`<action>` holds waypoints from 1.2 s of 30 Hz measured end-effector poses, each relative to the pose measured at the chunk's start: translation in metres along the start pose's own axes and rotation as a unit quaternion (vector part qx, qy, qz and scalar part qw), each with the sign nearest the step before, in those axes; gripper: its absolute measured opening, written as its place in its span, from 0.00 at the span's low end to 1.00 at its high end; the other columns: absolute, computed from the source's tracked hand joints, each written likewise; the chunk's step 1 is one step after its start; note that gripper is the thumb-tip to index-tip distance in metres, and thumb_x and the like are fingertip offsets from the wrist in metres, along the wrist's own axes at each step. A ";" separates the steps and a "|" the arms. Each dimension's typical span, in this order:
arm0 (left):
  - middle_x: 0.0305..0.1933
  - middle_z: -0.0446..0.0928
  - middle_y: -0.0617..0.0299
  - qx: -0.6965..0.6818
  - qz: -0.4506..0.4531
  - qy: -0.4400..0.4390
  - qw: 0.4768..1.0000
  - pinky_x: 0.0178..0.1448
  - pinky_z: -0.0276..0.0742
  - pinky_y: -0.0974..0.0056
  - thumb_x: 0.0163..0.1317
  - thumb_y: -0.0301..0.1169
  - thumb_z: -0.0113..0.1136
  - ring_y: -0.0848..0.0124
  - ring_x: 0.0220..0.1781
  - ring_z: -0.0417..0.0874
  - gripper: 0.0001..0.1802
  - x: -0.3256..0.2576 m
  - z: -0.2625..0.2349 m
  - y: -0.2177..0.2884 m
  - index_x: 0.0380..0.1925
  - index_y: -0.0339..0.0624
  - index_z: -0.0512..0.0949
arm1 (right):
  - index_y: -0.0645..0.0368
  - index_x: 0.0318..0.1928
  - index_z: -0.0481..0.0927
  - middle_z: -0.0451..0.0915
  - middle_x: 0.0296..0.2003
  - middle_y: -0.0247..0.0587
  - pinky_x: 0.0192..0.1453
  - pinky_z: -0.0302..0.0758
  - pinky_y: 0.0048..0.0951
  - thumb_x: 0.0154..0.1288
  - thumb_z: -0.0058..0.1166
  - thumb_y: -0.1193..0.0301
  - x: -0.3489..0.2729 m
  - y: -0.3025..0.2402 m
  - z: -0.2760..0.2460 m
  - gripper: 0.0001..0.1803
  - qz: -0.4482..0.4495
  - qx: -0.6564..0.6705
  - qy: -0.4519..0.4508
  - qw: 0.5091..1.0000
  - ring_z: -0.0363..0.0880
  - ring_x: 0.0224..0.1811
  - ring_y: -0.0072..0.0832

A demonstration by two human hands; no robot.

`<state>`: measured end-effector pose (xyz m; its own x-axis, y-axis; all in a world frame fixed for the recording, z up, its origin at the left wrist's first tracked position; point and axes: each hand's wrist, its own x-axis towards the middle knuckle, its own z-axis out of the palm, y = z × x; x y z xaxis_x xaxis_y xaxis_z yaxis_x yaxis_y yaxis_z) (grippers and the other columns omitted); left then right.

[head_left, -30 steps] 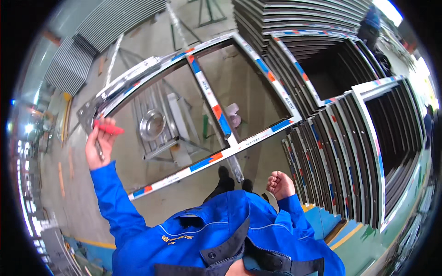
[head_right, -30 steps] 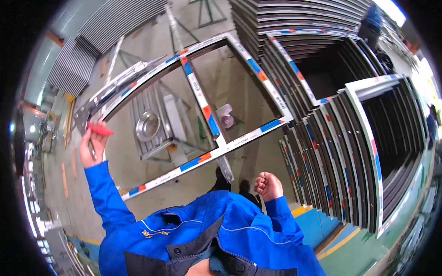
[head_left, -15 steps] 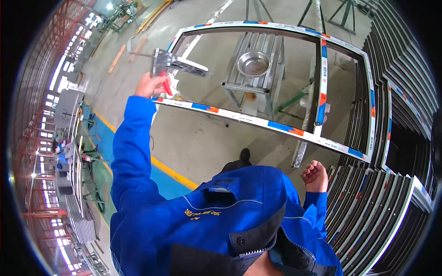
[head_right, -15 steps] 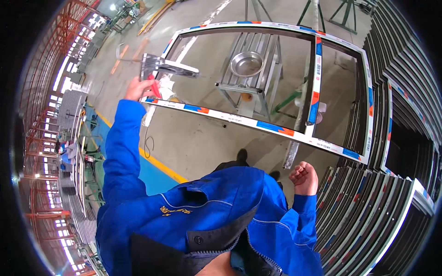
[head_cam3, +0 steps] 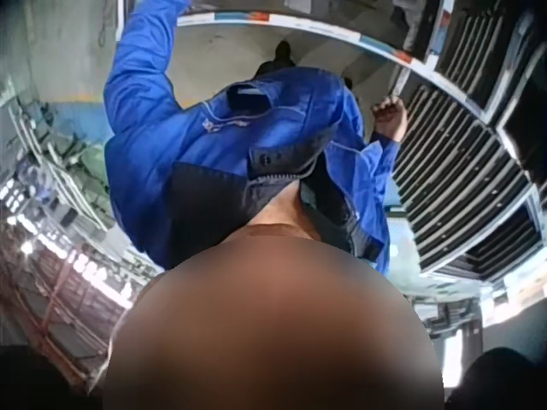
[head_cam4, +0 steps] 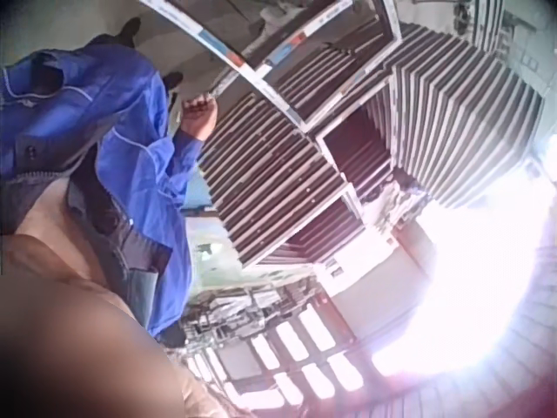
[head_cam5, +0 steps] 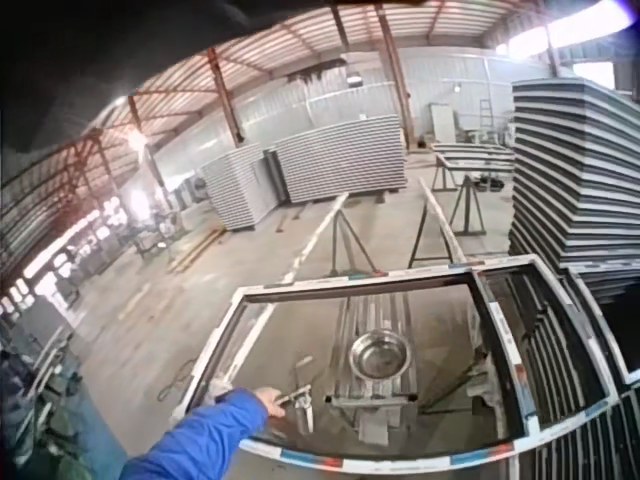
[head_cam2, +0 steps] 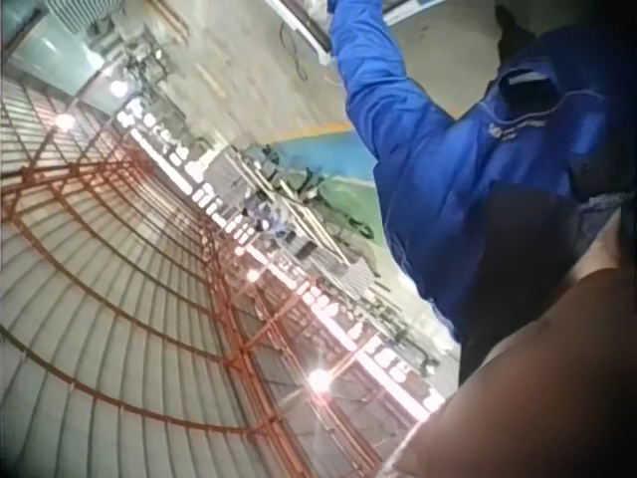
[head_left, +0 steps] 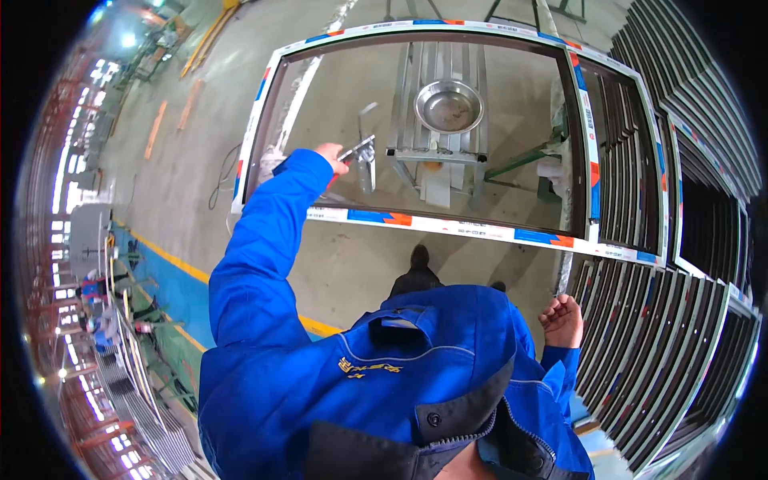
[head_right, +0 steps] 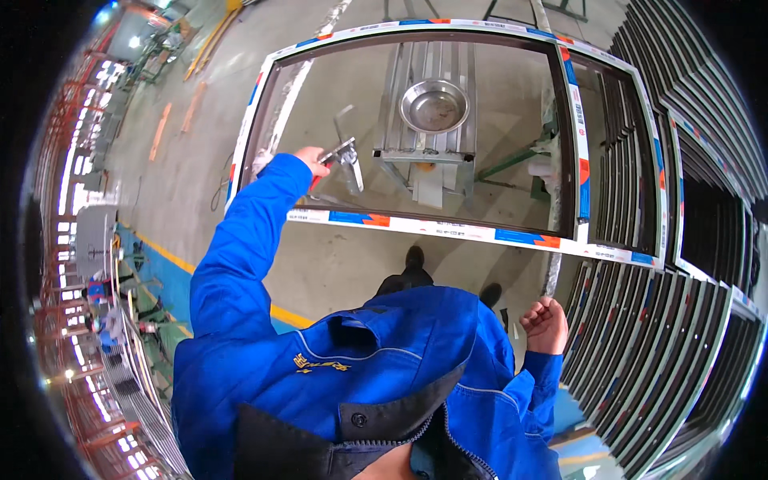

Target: Applying sealant to the edges of a window frame using a caulking gun and wiping it down.

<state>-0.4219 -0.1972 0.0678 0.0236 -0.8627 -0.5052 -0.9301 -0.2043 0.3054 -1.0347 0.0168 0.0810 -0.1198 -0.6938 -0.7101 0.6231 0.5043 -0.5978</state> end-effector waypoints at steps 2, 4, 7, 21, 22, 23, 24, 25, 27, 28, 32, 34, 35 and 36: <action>0.34 0.80 0.45 -0.004 0.009 -0.046 0.999 0.45 0.77 0.55 0.42 0.40 0.69 0.51 0.39 0.82 0.23 0.039 0.020 -0.024 0.36 0.38 0.79 | 0.56 0.39 0.74 0.76 0.28 0.34 0.30 0.75 0.29 0.69 0.46 0.61 -0.010 0.019 0.028 0.12 0.000 0.023 0.021 1.000 0.74 0.26 0.25; 0.36 0.81 0.46 0.086 0.075 -0.087 0.990 0.46 0.77 0.55 0.42 0.39 0.70 0.51 0.41 0.82 0.22 0.073 0.040 -0.042 0.36 0.39 0.80 | 0.55 0.39 0.74 0.75 0.28 0.35 0.29 0.73 0.29 0.69 0.47 0.63 -0.020 0.031 0.058 0.10 0.024 0.018 0.071 0.997 0.72 0.25 0.25; 0.37 0.82 0.49 0.122 0.062 -0.108 0.985 0.47 0.76 0.53 0.42 0.38 0.70 0.54 0.41 0.82 0.21 0.105 0.058 -0.065 0.37 0.43 0.80 | 0.59 0.42 0.75 0.76 0.28 0.38 0.29 0.74 0.30 0.68 0.49 0.67 -0.029 0.041 0.104 0.09 -0.020 -0.037 0.041 0.998 0.73 0.25 0.26; 0.40 0.81 0.47 0.113 0.061 -0.091 0.988 0.50 0.76 0.53 0.43 0.37 0.70 0.51 0.45 0.82 0.21 0.125 0.038 -0.106 0.39 0.43 0.79 | 0.61 0.46 0.76 0.78 0.32 0.36 0.34 0.79 0.28 0.70 0.48 0.67 0.011 0.074 0.202 0.12 -0.041 -0.192 0.033 0.980 0.79 0.29 0.25; 0.38 0.81 0.48 0.106 0.082 -0.089 0.987 0.49 0.76 0.54 0.43 0.36 0.71 0.53 0.43 0.82 0.21 0.126 0.035 -0.108 0.39 0.43 0.79 | 0.61 0.46 0.76 0.78 0.32 0.36 0.34 0.79 0.28 0.70 0.48 0.67 0.010 0.079 0.202 0.12 -0.041 -0.185 0.024 0.982 0.79 0.29 0.25; 0.38 0.81 0.48 0.110 0.079 -0.088 0.987 0.49 0.76 0.54 0.43 0.36 0.71 0.53 0.43 0.82 0.21 0.127 0.032 -0.109 0.39 0.43 0.79 | 0.61 0.46 0.75 0.78 0.32 0.36 0.34 0.79 0.28 0.70 0.48 0.67 0.007 0.083 0.202 0.12 -0.033 -0.185 0.023 0.982 0.79 0.29 0.25; 0.39 0.81 0.47 0.110 0.069 -0.103 0.986 0.50 0.76 0.54 0.43 0.36 0.70 0.52 0.44 0.82 0.20 0.128 0.029 -0.109 0.39 0.43 0.80 | 0.62 0.46 0.75 0.78 0.32 0.36 0.34 0.80 0.28 0.70 0.47 0.67 0.004 0.087 0.202 0.12 -0.026 -0.189 0.033 0.981 0.80 0.29 0.25; 0.40 0.81 0.46 0.104 0.067 -0.121 0.985 0.51 0.76 0.53 0.43 0.37 0.68 0.51 0.45 0.81 0.20 0.129 0.027 -0.109 0.39 0.43 0.80 | 0.62 0.47 0.75 0.79 0.32 0.37 0.34 0.80 0.28 0.70 0.47 0.67 0.002 0.090 0.202 0.12 -0.021 -0.180 0.032 0.983 0.80 0.30 0.25; 0.40 0.81 0.47 0.109 0.063 -0.113 0.986 0.50 0.76 0.53 0.44 0.36 0.68 0.51 0.45 0.82 0.19 0.129 0.024 -0.110 0.38 0.43 0.80 | 0.62 0.47 0.75 0.79 0.32 0.37 0.35 0.80 0.28 0.70 0.47 0.67 -0.002 0.093 0.201 0.12 -0.025 -0.176 0.026 0.984 0.80 0.30 0.25; 0.40 0.81 0.47 0.104 0.067 -0.108 0.986 0.50 0.76 0.53 0.44 0.36 0.68 0.51 0.45 0.82 0.19 0.128 0.023 -0.110 0.38 0.43 0.80 | 0.62 0.47 0.75 0.79 0.32 0.37 0.35 0.80 0.28 0.70 0.47 0.67 -0.004 0.095 0.201 0.12 -0.031 -0.178 0.037 0.983 0.80 0.30 0.26; 0.40 0.81 0.47 0.096 0.058 -0.100 0.989 0.49 0.76 0.53 0.45 0.37 0.69 0.51 0.44 0.82 0.19 0.117 0.017 -0.115 0.38 0.43 0.80 | 0.62 0.46 0.75 0.79 0.32 0.37 0.35 0.80 0.28 0.70 0.47 0.67 -0.003 0.100 0.207 0.12 -0.032 -0.170 0.020 0.985 0.80 0.30 0.25; 0.39 0.81 0.47 0.093 0.073 -0.089 0.989 0.49 0.76 0.53 0.46 0.38 0.69 0.52 0.44 0.82 0.20 0.111 0.011 -0.120 0.39 0.44 0.80 | 0.62 0.46 0.76 0.79 0.32 0.37 0.35 0.80 0.28 0.70 0.47 0.67 -0.001 0.103 0.213 0.12 -0.037 -0.180 0.015 0.983 0.80 0.30 0.25; 0.39 0.81 0.47 0.098 0.064 -0.081 0.990 0.49 0.76 0.53 0.46 0.38 0.69 0.52 0.44 0.82 0.20 0.108 0.008 -0.124 0.39 0.44 0.80 | 0.62 0.45 0.76 0.79 0.31 0.37 0.34 0.80 0.27 0.70 0.48 0.67 0.001 0.105 0.216 0.12 -0.038 -0.179 0.005 0.983 0.80 0.30 0.25; 0.39 0.81 0.47 0.099 0.070 -0.076 0.990 0.49 0.76 0.53 0.47 0.38 0.69 0.52 0.44 0.82 0.19 0.105 0.005 -0.127 0.39 0.44 0.79 | 0.62 0.45 0.76 0.79 0.31 0.37 0.34 0.80 0.27 0.70 0.48 0.67 0.002 0.106 0.218 0.12 -0.041 -0.177 -0.013 0.983 0.80 0.30 0.25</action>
<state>-0.3032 -0.2591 -0.0281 -0.1509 -0.7939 -0.5890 -0.9744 0.0189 0.2241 -0.8005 -0.0428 0.0975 -0.1353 -0.7498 -0.6477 0.3038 0.5908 -0.7474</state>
